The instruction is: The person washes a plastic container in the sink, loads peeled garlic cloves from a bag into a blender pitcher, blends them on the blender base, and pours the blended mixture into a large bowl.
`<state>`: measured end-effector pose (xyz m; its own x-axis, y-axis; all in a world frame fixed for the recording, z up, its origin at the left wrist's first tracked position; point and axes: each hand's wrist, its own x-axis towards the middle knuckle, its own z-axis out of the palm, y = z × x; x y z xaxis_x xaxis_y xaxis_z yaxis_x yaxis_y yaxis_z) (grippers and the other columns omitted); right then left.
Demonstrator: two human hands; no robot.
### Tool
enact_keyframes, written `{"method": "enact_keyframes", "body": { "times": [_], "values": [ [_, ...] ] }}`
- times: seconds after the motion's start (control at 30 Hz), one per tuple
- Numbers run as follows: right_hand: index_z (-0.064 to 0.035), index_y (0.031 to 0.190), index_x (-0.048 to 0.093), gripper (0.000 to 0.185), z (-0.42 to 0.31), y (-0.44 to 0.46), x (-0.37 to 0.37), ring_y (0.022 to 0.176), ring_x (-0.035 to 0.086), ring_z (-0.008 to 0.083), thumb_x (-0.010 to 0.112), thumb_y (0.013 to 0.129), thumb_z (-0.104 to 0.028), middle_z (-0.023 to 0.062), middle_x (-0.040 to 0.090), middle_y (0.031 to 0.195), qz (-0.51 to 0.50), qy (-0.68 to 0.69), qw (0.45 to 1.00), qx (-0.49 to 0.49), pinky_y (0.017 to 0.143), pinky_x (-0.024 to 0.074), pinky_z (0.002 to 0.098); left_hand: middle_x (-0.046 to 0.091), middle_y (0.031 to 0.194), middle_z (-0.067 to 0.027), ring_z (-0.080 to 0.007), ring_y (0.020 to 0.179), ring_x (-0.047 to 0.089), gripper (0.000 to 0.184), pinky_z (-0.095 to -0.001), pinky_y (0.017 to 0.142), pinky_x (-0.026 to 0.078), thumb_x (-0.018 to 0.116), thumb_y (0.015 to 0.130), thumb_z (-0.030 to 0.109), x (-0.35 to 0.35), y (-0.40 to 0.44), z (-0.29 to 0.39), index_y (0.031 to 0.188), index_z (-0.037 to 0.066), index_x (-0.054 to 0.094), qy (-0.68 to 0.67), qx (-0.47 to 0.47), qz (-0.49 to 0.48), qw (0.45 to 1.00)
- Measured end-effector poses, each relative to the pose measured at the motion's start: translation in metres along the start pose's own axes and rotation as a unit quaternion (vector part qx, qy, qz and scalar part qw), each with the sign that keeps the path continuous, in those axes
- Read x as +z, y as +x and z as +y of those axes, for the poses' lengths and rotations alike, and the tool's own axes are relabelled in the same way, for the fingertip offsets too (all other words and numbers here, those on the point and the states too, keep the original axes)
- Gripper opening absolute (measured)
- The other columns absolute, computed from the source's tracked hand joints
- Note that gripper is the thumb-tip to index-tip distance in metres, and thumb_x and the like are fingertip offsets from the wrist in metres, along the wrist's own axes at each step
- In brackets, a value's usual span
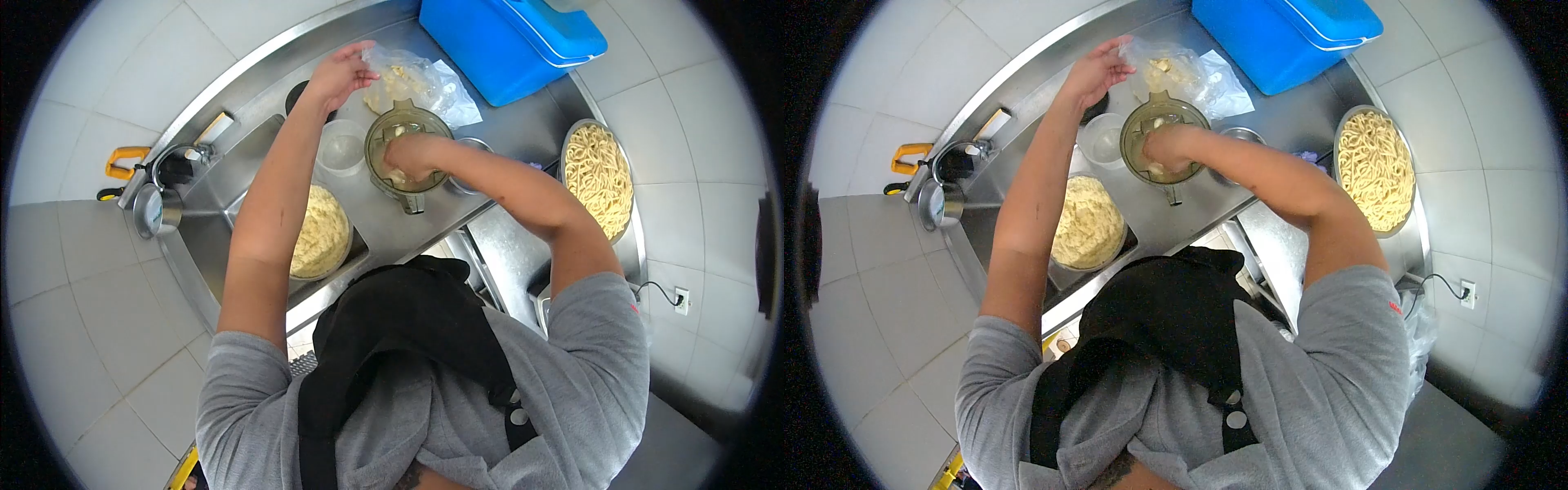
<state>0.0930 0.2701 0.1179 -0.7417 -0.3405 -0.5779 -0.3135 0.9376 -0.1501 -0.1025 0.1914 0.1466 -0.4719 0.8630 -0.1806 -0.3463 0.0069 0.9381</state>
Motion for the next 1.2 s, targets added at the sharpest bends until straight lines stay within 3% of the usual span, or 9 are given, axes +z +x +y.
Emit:
{"method": "enact_keyframes", "body": {
  "times": [0.17,0.27,0.7,0.8,0.87,0.97,1.1,1.17,1.2],
  "values": [
    [-0.0145,0.122,0.071,0.06,0.0,-0.022,-0.017,0.109,0.066,0.0377,0.079,0.063,-0.002,0.0165,0.069,0.113,0.078,0.102,0.991,-0.047,0.089,0.0547,0.0447,0.064,0.103,-0.0046,-0.0167,0.09,0.067,0.044,-0.0264,0.077,0.052,0.049,0.101,0.004,-0.004,0.004,-0.002,0.145,0.007,0.051,-0.011,-0.003,-0.006,1.0],
    [-0.0122,0.119,0.071,0.06,0.002,-0.03,-0.018,0.111,0.063,0.037,0.082,0.06,-0.003,0.0156,0.067,0.115,0.132,0.099,0.984,-0.063,0.093,0.0525,0.0437,0.058,0.1,-0.0052,-0.0194,0.09,0.068,0.046,-0.0291,0.078,0.054,0.05,0.097,-0.002,-0.005,0.006,-0.002,0.142,0.004,0.052,-0.03,-0.005,-0.009,0.999],
    [-0.0079,0.113,0.07,0.052,0.043,-0.071,-0.076,0.099,0.066,0.0327,0.079,0.062,-0.009,0.0111,0.068,0.104,0.227,0.233,0.938,-0.124,0.085,0.0528,0.0403,0.065,0.104,-0.0021,-0.0143,0.09,0.068,0.047,-0.024,0.076,0.053,0.05,0.098,0.0,-0.002,0.007,-0.001,0.144,0.008,0.052,-0.012,-0.009,-0.018,1.0],
    [-0.007,0.116,0.069,0.05,0.07,-0.083,-0.091,0.094,0.068,0.0233,0.077,0.066,-0.01,0.0076,0.07,0.104,0.248,0.321,0.907,-0.113,0.085,0.0535,0.035,0.065,0.105,-0.0021,-0.0134,0.088,0.067,0.049,-0.0234,0.074,0.053,0.051,0.097,-0.001,-0.004,0.009,-0.003,0.145,0.008,0.051,-0.013,-0.011,-0.025,1.0],
    [-0.0064,0.118,0.068,0.048,0.095,-0.084,-0.104,0.088,0.068,0.0172,0.077,0.071,-0.012,0.0056,0.072,0.102,0.196,0.405,0.891,-0.058,0.079,0.0554,0.0336,0.065,0.105,-0.0023,-0.013,0.087,0.066,0.05,-0.0232,0.074,0.053,0.051,0.096,-0.001,-0.004,0.009,-0.003,0.145,0.008,0.05,-0.015,-0.008,-0.034,0.999],
    [-0.0069,0.121,0.067,0.049,0.139,-0.054,-0.091,0.082,0.069,0.0175,0.077,0.074,-0.013,0.0061,0.073,0.098,0.256,0.409,0.876,-0.002,0.074,0.0571,0.0352,0.065,0.106,-0.0031,-0.0123,0.085,0.065,0.052,-0.0228,0.074,0.052,0.052,0.095,-0.002,-0.003,0.009,-0.001,0.146,0.008,0.048,-0.006,-0.009,-0.022,1.0],
    [-0.0067,0.123,0.066,0.051,0.182,0.029,-0.046,0.082,0.07,0.0198,0.08,0.074,-0.016,0.0066,0.073,0.098,0.234,0.466,0.852,0.053,0.071,0.0586,0.0377,0.065,0.106,-0.0049,-0.0125,0.086,0.065,0.056,-0.0228,0.075,0.052,0.055,0.094,-0.004,-0.003,0.018,-0.008,0.148,0.007,0.046,-0.055,-0.001,-0.04,0.998],
    [-0.0072,0.129,0.064,0.054,0.188,0.067,-0.027,0.086,0.072,0.0251,0.078,0.079,-0.021,0.01,0.074,0.107,0.283,0.292,0.905,0.126,0.078,0.0587,0.0385,0.065,0.106,-0.0052,-0.0128,0.086,0.065,0.057,-0.0232,0.075,0.053,0.056,0.093,-0.004,-0.005,0.025,-0.011,0.148,0.006,0.045,-0.085,0.005,-0.04,0.996],
    [-0.0072,0.129,0.064,0.054,0.19,0.069,-0.023,0.086,0.072,0.0251,0.078,0.079,-0.021,0.01,0.074,0.107,0.281,0.292,0.906,0.122,0.078,0.0587,0.0385,0.065,0.108,-0.0059,-0.0132,0.086,0.065,0.057,-0.0238,0.077,0.053,0.056,0.094,-0.004,-0.01,0.03,-0.012,0.148,0.006,0.045,-0.107,0.012,-0.055,0.993]
  ]
}}
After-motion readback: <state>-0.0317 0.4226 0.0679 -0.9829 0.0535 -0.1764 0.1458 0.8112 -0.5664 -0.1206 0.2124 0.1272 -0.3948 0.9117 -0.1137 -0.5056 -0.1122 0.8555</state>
